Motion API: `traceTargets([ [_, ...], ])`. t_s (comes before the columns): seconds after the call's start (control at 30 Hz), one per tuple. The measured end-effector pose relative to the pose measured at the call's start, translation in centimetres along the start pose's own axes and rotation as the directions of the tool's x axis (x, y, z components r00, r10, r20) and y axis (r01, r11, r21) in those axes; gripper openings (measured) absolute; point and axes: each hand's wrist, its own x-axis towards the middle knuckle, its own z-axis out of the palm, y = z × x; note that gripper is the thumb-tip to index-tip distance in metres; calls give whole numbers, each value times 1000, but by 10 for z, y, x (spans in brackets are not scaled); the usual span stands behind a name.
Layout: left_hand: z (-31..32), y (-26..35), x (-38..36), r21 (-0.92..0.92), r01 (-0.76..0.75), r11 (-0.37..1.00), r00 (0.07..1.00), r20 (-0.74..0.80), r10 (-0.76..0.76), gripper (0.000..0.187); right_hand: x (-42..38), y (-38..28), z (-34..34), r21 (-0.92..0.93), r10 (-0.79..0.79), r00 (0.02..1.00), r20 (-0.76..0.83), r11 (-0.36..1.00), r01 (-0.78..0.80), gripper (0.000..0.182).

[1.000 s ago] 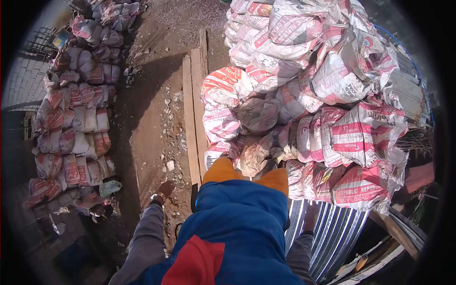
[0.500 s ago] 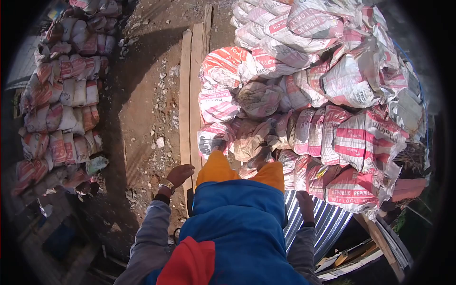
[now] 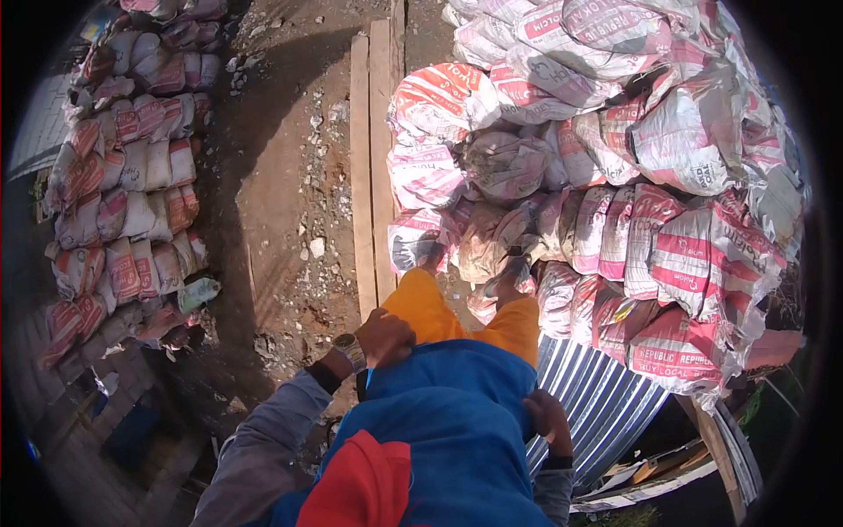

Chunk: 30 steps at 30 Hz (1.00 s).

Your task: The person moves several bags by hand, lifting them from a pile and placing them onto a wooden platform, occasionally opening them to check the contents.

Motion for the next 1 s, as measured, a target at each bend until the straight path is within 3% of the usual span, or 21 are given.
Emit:
traceTargets([
  [0.07,-19,-2,-5,-261,-72,963,982,149,114,21,-14,-7,4,52,18,1000,-5,999,-18,26],
  [0.1,-30,1,-10,-258,-78,963,978,167,124,21,-21,-12,3,89,11,1000,-12,996,-10,25],
  [0.17,-55,8,-24,-558,192,808,868,480,126,27,-38,-12,8,183,33,999,31,982,-38,25],
  [0.23,-61,8,-34,-559,259,788,800,581,149,29,-47,-14,14,270,47,996,78,961,-66,26],
  [0.27,-60,11,-38,-563,323,760,730,660,179,31,-52,-15,18,295,28,999,38,955,-38,24],
  [0.3,-58,14,-39,-559,325,763,720,670,184,31,-55,-14,22,317,12,1000,-4,948,-10,22],
  [0.37,-54,15,-36,-423,338,841,689,720,85,31,-45,-10,29,288,-44,998,-52,956,57,22],
  [0.47,-31,2,-33,-452,275,849,717,684,132,33,-19,0,46,245,135,973,188,953,-179,29],
  [0.53,-20,-4,-28,-469,238,850,728,666,163,34,6,15,71,272,38,975,221,957,-99,29],
  [0.57,-15,-5,-29,-414,263,872,693,710,127,35,15,23,86,308,-52,968,246,951,-27,30],
  [0.63,-6,-11,-29,-343,277,898,656,750,84,36,37,32,115,340,-90,962,258,941,-4,29],
  [0.7,13,-20,-37,-251,291,923,616,788,20,34,56,46,143,307,-132,896,424,952,-5,27],
  [0.77,39,-28,-38,-197,232,953,598,801,20,32,79,46,159,424,-197,921,336,905,39,25],
  [0.8,42,-24,-34,2,355,935,554,805,-212,30,93,49,169,421,-161,976,147,903,86,25],
  [0.83,62,-33,-41,111,393,913,518,793,-320,29,103,56,183,415,-108,993,-44,902,117,24],
  [0.87,81,-42,-47,219,428,877,475,771,-424,28,114,67,201,437,-80,995,-64,894,100,24],
  [0.9,109,-74,-70,-119,367,923,702,686,-190,27,126,79,217,427,-56,976,-210,893,143,26],
  [0.93,134,-99,-78,-437,212,874,871,490,34,26,140,92,234,402,-36,932,-360,896,190,27],
  [1.0,172,-120,-65,-305,94,948,866,495,73,26,170,117,276,410,-84,887,-454,864,292,27],
])
